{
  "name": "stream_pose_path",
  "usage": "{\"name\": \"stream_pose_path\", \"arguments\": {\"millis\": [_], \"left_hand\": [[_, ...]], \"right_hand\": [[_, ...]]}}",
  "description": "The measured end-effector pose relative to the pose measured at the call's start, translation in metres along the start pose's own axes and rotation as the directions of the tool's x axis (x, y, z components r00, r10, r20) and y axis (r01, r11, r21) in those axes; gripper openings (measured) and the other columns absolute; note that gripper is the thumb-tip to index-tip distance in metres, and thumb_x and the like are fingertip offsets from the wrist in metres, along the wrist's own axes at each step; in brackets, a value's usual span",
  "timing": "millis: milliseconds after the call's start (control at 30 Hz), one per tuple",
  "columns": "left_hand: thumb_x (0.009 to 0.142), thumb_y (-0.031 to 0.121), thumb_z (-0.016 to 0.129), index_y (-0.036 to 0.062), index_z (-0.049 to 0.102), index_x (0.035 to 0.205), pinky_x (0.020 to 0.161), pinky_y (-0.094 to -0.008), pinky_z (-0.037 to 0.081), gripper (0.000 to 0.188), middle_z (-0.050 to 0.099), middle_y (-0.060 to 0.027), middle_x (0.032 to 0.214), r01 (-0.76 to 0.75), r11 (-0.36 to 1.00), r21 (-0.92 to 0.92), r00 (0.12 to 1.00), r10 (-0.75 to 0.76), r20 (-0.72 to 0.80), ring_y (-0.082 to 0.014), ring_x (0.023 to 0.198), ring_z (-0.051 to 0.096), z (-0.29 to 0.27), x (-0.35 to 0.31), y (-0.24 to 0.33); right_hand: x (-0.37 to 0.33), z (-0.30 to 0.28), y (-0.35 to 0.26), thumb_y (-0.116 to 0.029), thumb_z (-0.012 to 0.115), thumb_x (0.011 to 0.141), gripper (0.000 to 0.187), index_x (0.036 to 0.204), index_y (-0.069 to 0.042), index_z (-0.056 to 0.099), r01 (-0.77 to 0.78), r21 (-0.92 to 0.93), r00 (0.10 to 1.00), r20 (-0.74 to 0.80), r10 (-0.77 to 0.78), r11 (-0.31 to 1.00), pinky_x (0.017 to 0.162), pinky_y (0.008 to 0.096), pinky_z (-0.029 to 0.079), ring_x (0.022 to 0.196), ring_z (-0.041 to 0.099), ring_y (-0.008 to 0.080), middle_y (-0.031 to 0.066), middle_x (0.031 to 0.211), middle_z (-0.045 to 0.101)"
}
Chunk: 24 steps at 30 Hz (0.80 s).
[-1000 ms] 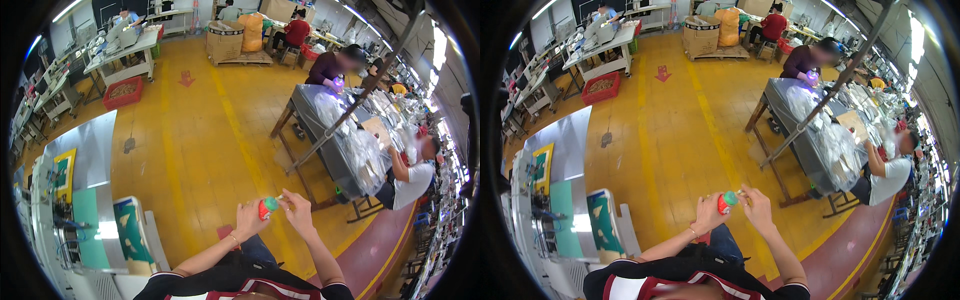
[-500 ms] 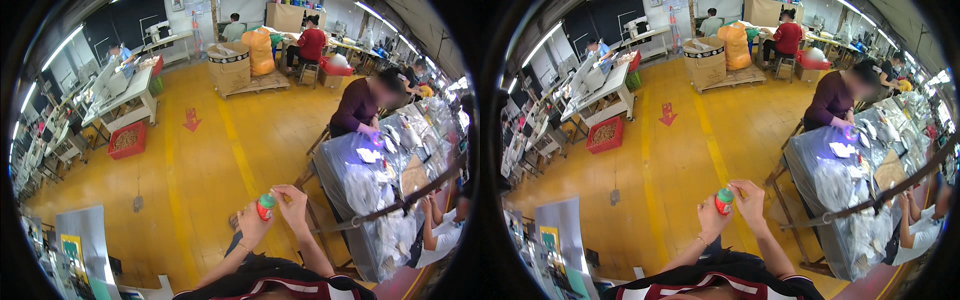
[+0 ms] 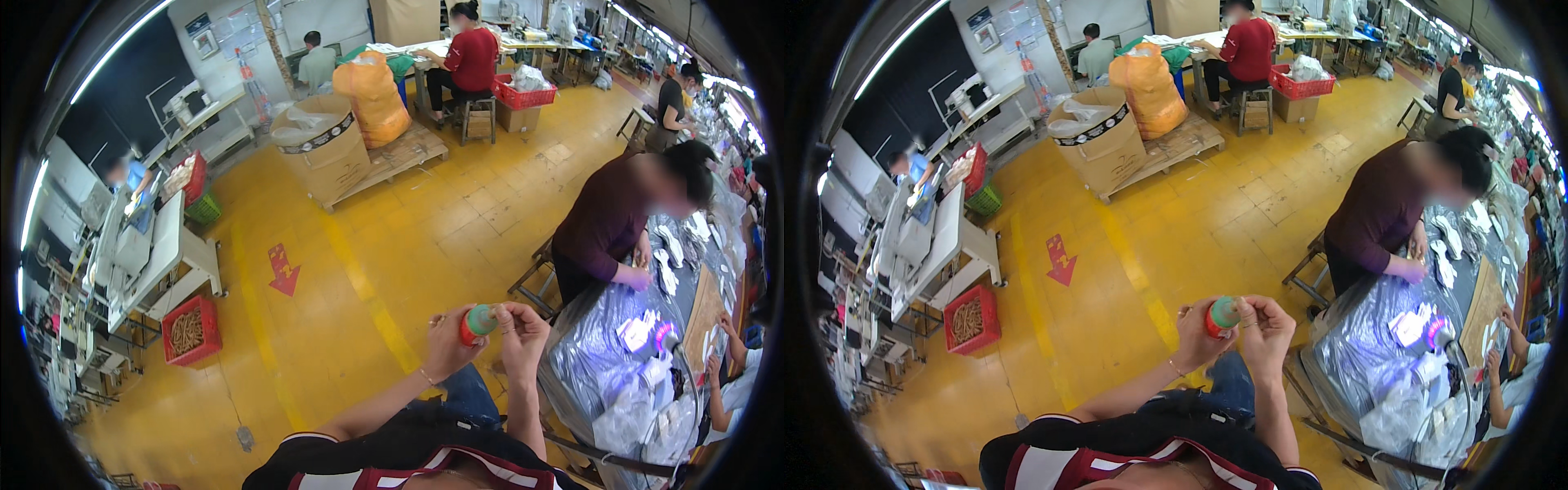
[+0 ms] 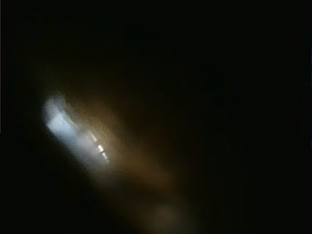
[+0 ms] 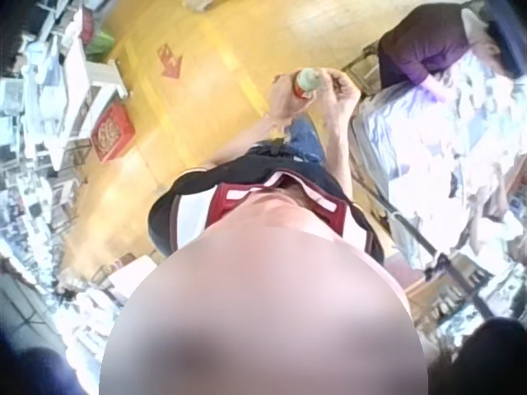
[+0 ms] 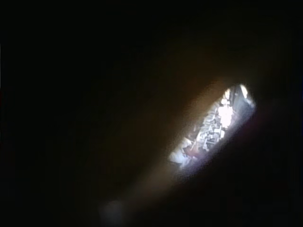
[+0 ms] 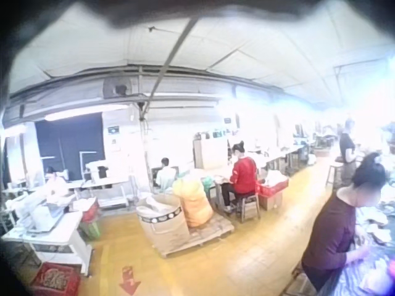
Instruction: The person walks through a factory floor, sits on the floor, and refills a small red and green bottle from a larger metal container using a small tool. After refilling, they stand, walk to a workbench, place the bottle down, and then open a cardboard box to remove a black device and a bag.
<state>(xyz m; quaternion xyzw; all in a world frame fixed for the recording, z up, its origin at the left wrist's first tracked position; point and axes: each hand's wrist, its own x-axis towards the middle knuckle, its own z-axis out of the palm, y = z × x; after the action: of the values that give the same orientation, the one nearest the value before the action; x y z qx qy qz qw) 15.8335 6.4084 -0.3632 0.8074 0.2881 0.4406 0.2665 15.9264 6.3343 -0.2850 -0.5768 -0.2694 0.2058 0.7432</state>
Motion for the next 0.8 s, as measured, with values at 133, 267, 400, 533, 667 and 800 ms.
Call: {"name": "stream_pose_path", "arguments": {"millis": [133,267,400,533,667,800], "left_hand": [[0.064,0.020,0.080,0.0119,0.057,0.114,0.084,-0.0387,0.041,0.056,0.066,-0.0051,0.104,-0.055,0.998,0.009,0.997,0.055,0.048,-0.0223,0.092,0.065,0.065,0.097,-0.068],[0.064,0.022,0.081,0.0105,0.057,0.113,0.084,-0.0392,0.042,0.056,0.066,-0.0066,0.104,-0.219,0.976,0.007,0.951,0.212,0.226,-0.0235,0.092,0.065,0.125,0.205,-0.135],[0.064,0.023,0.082,0.0077,0.056,0.114,0.082,-0.0406,0.045,0.057,0.067,-0.0109,0.096,0.021,0.998,-0.060,0.978,-0.008,0.210,-0.0286,0.088,0.065,0.188,0.315,-0.174],[0.065,0.020,0.081,0.0043,0.055,0.115,0.078,-0.0421,0.048,0.058,0.067,-0.0139,0.088,0.214,0.968,-0.133,0.967,-0.190,0.168,-0.0337,0.080,0.064,0.267,0.418,-0.210],[0.065,0.017,0.082,0.0022,0.054,0.115,0.079,-0.0429,0.049,0.059,0.066,-0.0149,0.088,0.379,0.864,-0.333,0.888,-0.238,0.394,-0.0351,0.082,0.064,0.356,0.520,-0.258],[0.063,0.014,0.084,0.0008,0.047,0.124,0.086,-0.0423,0.049,0.073,0.059,-0.0182,0.111,0.217,0.907,-0.362,0.848,0.009,0.531,-0.0331,0.105,0.059,0.437,0.635,-0.283]], "right_hand": [[0.126,0.010,0.048,-0.008,0.064,0.093,0.013,0.089,0.003,0.064,-0.106,0.060,0.994,-0.016,0.108,0.993,0.069,0.0210,0.049,0.069,0.059,0.0058,0.0016,0.076,0.064],[0.271,0.031,0.087,-0.017,0.059,0.098,0.019,0.088,-0.001,0.059,-0.213,0.057,0.977,0.013,0.213,0.975,0.066,0.0234,0.050,0.059,0.054,0.0062,-0.0008,0.068,0.057],[0.411,0.048,0.110,-0.015,0.060,0.096,0.015,0.096,0.000,0.060,-0.078,0.015,0.994,0.075,0.077,0.997,0.074,0.0260,0.049,0.079,0.060,0.0105,0.0036,0.085,0.062],[0.535,0.037,0.132,-0.023,0.068,0.089,0.032,0.110,0.001,0.062,0.268,-0.367,0.953,0.239,-0.188,0.891,0.090,0.0347,0.048,0.099,0.062,0.0246,0.0125,0.103,0.064],[0.648,0.035,0.167,-0.026,0.072,0.084,0.043,0.118,-0.002,0.063,0.221,-0.527,0.970,0.210,-0.126,0.821,0.094,0.0378,0.047,0.109,0.061,0.0297,0.0168,0.111,0.064],[0.772,0.031,0.205,-0.023,0.067,0.089,0.031,0.110,0.001,0.066,0.115,-0.475,0.984,-0.064,-0.164,0.872,0.089,0.0357,0.049,0.102,0.064,0.0295,0.0173,0.110,0.065]]}}
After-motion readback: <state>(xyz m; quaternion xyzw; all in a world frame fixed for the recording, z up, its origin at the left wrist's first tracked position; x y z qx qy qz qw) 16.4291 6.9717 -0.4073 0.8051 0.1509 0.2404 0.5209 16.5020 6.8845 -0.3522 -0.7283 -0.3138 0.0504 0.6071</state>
